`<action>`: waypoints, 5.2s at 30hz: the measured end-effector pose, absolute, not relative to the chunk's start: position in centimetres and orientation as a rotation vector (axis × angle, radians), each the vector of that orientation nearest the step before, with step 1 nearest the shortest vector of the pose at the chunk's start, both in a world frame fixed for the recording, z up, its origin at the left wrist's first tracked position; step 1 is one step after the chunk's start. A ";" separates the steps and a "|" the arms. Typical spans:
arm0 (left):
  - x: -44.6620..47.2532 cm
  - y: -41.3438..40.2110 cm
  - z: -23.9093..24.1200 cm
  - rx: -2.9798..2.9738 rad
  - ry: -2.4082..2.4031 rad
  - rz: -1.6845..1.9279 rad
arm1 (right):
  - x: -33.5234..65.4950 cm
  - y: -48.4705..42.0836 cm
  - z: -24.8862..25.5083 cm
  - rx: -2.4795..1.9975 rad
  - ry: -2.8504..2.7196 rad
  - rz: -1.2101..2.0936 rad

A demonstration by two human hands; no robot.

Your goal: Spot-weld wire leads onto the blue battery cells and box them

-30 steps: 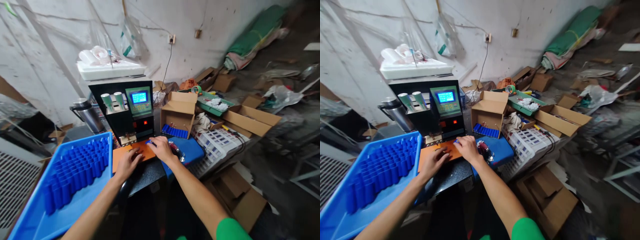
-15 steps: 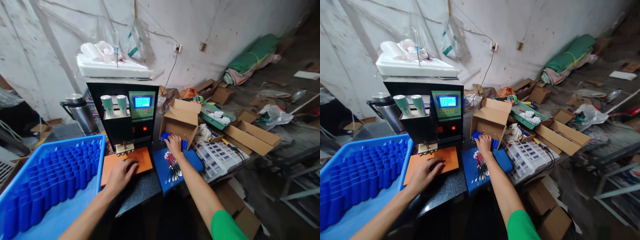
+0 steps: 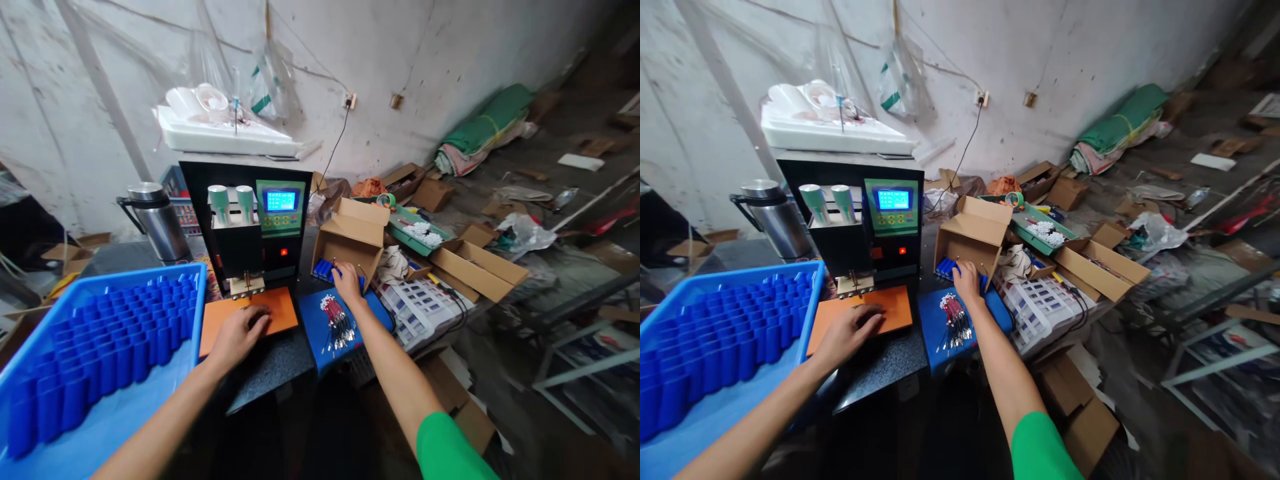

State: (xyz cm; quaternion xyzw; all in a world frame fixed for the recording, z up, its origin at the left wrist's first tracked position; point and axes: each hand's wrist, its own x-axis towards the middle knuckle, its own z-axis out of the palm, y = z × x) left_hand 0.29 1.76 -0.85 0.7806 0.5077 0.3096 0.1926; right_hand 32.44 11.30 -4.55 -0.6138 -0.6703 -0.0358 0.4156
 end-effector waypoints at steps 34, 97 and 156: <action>0.6 2.0 -0.8 2.155 1.418 0.896 | 31.7 5.4 -2.9 -1.370 -1.153 0.861; -16.0 -10.7 2.0 1.766 2.724 0.107 | 16.7 -7.2 -2.2 -0.986 -1.499 1.174; -0.3 0.8 -2.3 1.759 1.333 1.234 | 12.9 3.5 -1.3 -1.079 -1.288 1.002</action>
